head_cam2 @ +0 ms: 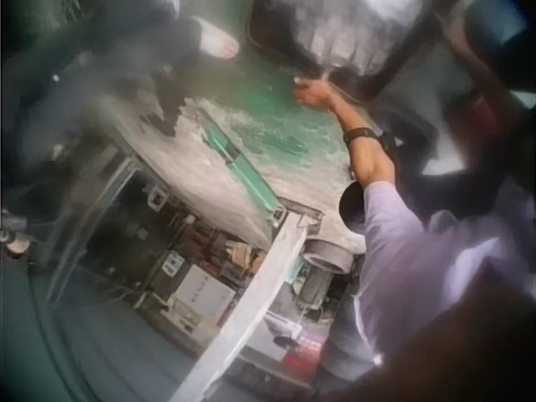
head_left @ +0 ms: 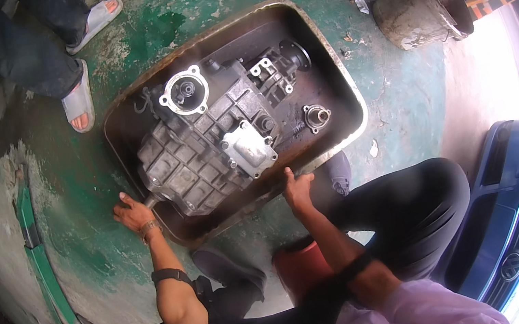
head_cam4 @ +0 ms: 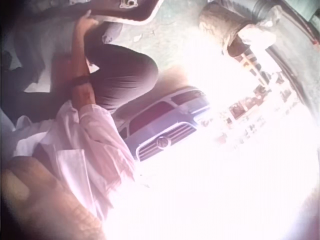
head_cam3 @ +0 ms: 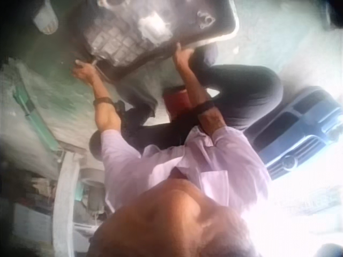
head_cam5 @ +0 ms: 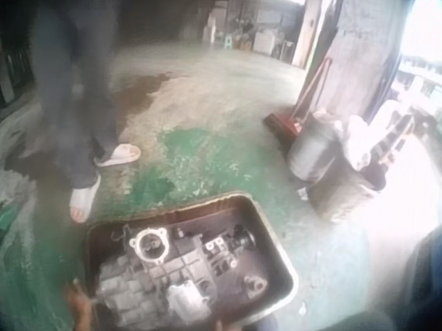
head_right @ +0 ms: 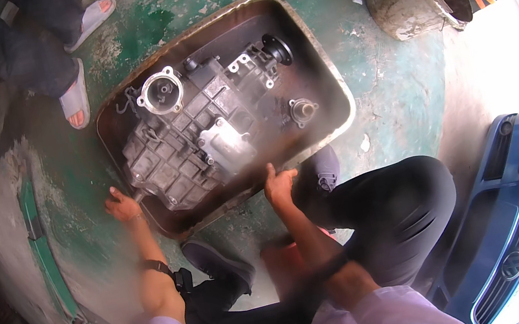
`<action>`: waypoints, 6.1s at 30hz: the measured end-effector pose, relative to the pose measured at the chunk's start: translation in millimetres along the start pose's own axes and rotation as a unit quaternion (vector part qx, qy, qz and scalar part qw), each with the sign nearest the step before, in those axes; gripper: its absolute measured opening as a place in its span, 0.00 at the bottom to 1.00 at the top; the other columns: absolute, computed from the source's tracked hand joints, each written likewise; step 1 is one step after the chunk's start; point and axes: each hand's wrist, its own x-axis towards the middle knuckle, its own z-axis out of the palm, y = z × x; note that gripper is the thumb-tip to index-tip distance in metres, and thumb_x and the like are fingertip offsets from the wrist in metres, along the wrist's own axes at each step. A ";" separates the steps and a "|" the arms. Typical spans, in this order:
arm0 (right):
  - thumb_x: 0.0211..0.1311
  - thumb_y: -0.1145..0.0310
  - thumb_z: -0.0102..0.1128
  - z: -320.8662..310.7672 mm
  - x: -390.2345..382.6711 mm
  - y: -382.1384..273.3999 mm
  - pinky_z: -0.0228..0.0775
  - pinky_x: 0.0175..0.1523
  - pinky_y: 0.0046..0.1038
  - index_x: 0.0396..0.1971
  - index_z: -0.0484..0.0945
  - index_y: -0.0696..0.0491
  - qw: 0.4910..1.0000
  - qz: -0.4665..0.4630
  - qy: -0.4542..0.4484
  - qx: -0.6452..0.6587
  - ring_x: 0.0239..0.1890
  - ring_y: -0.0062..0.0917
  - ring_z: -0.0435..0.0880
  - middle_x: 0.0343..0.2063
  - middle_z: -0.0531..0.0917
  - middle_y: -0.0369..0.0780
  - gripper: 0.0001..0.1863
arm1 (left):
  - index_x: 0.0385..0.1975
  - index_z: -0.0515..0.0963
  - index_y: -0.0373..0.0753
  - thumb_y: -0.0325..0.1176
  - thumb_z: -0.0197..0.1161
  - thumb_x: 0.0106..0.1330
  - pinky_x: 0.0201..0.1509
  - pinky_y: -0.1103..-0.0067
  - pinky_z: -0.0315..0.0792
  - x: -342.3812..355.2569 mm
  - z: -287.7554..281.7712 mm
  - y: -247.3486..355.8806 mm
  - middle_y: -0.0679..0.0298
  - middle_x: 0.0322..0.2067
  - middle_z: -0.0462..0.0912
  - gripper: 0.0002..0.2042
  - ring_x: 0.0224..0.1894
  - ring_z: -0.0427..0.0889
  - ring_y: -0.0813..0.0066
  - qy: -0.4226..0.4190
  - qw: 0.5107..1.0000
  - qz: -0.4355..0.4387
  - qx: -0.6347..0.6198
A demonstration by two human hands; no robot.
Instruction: The person is working on an engine, using a power tool to remove bolts and disassemble parts. They are assisted by another person who also uses tools to help with the disassembly.
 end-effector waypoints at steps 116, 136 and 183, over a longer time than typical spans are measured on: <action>0.55 0.61 0.64 20.3 36.0 -98.4 0.73 0.42 0.43 0.32 0.78 0.54 0.844 -0.536 0.030 -0.019 0.35 0.48 0.82 0.28 0.83 0.49 0.12 | 0.46 0.76 0.33 0.43 0.55 0.70 0.49 0.73 0.72 -47.4 -374.7 24.0 0.55 0.47 0.79 0.17 0.43 0.80 0.69 -0.221 0.880 0.124 -0.401; 0.50 0.60 0.67 33.5 68.8 -90.5 0.75 0.41 0.39 0.33 0.81 0.52 0.782 -0.614 -0.006 -0.107 0.34 0.41 0.84 0.35 0.83 0.44 0.13 | 0.46 0.77 0.34 0.42 0.56 0.70 0.48 0.73 0.73 -47.2 -364.3 43.5 0.55 0.47 0.80 0.17 0.43 0.81 0.69 -0.240 0.873 0.154 -0.396; 0.65 0.59 0.46 8.1 28.0 -138.3 0.76 0.45 0.43 0.41 0.73 0.60 0.581 -0.654 0.003 -0.485 0.39 0.46 0.84 0.33 0.84 0.53 0.18 | 0.48 0.75 0.30 0.41 0.53 0.71 0.53 0.73 0.71 -31.1 -381.6 23.6 0.53 0.48 0.80 0.18 0.47 0.80 0.64 -0.256 0.859 0.135 -0.421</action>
